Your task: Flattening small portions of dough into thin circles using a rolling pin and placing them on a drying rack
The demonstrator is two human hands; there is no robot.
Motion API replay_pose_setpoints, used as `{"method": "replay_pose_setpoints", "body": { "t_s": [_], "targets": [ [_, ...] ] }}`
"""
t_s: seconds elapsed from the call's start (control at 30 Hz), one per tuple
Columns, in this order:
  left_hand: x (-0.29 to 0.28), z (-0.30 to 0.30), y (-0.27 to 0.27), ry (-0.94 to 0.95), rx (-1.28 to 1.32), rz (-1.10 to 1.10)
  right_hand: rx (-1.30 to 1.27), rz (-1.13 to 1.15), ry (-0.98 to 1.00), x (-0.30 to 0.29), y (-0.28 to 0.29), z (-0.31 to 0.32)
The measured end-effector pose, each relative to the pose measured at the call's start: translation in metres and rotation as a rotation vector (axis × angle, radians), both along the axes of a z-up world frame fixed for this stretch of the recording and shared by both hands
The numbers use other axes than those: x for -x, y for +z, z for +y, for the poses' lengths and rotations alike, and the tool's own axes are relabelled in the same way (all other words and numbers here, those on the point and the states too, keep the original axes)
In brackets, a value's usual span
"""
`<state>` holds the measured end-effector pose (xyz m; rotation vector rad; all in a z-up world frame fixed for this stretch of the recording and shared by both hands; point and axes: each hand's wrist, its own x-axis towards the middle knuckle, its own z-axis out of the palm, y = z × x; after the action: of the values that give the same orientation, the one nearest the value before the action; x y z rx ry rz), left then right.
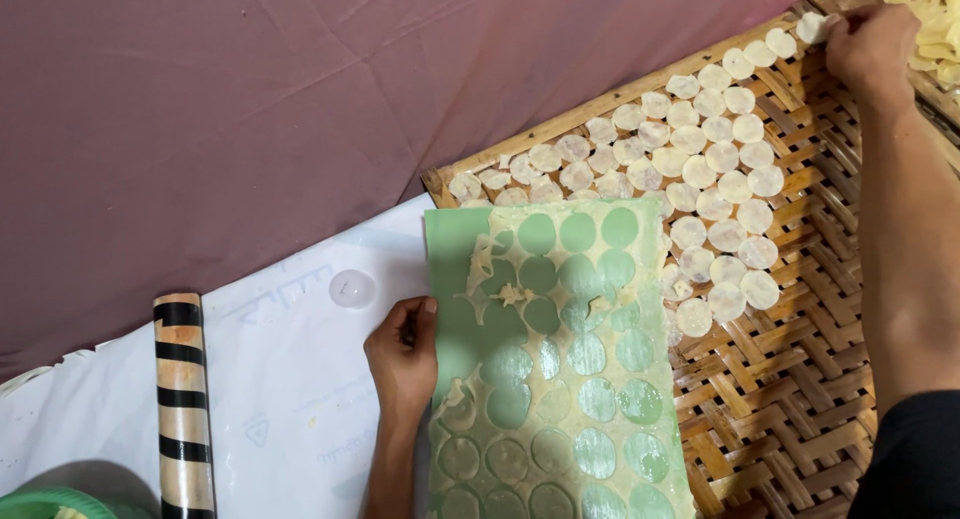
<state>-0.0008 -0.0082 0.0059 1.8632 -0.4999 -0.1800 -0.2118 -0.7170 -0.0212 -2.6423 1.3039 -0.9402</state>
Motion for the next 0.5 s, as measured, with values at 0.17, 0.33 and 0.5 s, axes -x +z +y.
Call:
{"method": "replay_pose_setpoints", "body": {
  "t_s": [0.17, 0.33, 0.5],
  "targets": [
    [0.0, -0.002, 0.001, 0.003, 0.002, 0.001, 0.005, -0.051, -0.021, -0.005, -0.007, -0.012],
    [0.0, -0.001, 0.001, 0.01, -0.011, 0.017, 0.096, -0.248, 0.259, 0.004, 0.004, 0.013],
    [0.001, -0.002, 0.004, 0.008, -0.009, 0.021, 0.126, -0.175, 0.354, -0.002, 0.03, 0.052]
  ]
}}
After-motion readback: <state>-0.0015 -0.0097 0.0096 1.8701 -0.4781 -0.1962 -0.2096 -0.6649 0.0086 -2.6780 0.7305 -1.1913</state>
